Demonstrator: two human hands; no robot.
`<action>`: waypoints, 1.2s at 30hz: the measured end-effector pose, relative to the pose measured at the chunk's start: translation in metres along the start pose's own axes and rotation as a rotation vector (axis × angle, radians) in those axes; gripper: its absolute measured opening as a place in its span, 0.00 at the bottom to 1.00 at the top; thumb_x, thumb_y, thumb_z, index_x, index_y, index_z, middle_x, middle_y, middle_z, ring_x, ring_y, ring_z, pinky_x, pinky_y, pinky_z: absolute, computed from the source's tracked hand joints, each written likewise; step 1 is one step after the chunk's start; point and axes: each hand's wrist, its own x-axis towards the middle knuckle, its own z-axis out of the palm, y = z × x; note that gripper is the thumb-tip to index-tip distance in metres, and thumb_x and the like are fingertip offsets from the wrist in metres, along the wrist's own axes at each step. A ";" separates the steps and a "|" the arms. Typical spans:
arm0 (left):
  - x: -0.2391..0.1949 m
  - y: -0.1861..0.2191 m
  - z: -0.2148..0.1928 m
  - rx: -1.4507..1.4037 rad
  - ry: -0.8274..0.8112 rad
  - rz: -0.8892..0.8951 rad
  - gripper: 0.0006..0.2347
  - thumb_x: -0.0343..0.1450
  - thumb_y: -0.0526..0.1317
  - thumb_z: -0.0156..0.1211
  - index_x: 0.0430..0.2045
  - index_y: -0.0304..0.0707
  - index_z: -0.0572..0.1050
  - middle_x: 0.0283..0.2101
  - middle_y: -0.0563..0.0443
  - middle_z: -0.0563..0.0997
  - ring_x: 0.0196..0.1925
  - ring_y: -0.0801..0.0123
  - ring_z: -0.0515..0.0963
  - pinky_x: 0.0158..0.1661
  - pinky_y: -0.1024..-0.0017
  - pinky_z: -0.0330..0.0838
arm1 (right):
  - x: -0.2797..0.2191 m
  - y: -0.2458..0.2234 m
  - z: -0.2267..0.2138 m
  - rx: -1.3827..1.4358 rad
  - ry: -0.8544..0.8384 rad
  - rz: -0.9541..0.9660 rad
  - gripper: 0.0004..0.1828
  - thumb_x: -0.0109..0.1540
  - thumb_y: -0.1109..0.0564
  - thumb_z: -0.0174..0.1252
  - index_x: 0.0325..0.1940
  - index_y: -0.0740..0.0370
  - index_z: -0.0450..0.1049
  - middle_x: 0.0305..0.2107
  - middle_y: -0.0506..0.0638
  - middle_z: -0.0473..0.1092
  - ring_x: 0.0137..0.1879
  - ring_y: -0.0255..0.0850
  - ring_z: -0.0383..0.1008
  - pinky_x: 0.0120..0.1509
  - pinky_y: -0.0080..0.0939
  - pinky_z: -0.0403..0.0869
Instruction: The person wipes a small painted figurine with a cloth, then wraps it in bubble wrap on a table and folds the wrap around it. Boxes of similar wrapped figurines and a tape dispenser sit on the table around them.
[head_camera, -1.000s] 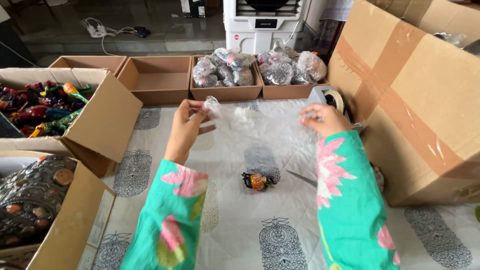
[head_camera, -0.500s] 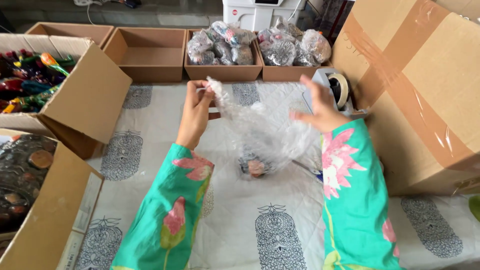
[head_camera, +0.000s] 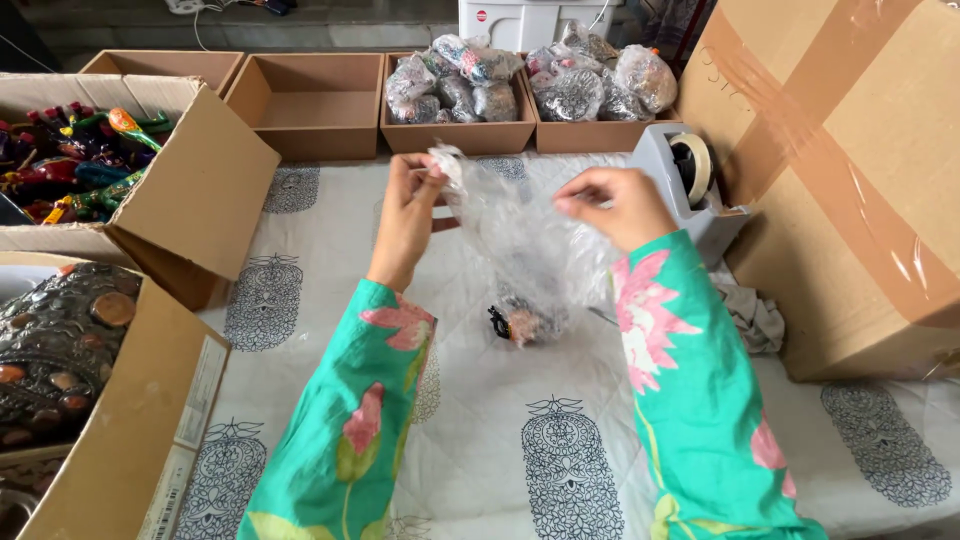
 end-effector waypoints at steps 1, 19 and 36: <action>0.002 0.001 -0.004 -0.018 0.033 -0.004 0.06 0.79 0.42 0.50 0.45 0.43 0.64 0.43 0.53 0.76 0.41 0.73 0.80 0.38 0.65 0.81 | -0.001 0.005 -0.007 0.029 0.083 -0.048 0.10 0.61 0.57 0.68 0.46 0.63 0.82 0.37 0.48 0.81 0.41 0.33 0.79 0.50 0.34 0.77; -0.026 0.046 -0.048 0.974 -0.073 0.062 0.11 0.67 0.40 0.65 0.43 0.48 0.75 0.44 0.54 0.82 0.44 0.63 0.83 0.42 0.61 0.76 | -0.010 0.002 -0.029 0.216 0.477 -0.137 0.07 0.64 0.65 0.65 0.47 0.67 0.78 0.41 0.47 0.78 0.42 0.28 0.75 0.45 0.28 0.72; -0.029 0.066 -0.011 0.750 -0.273 0.011 0.18 0.66 0.52 0.70 0.38 0.35 0.82 0.20 0.47 0.80 0.17 0.74 0.78 0.23 0.72 0.71 | -0.006 0.015 -0.015 0.234 -0.033 -0.122 0.14 0.61 0.53 0.65 0.45 0.64 0.78 0.29 0.45 0.77 0.37 0.28 0.78 0.43 0.29 0.75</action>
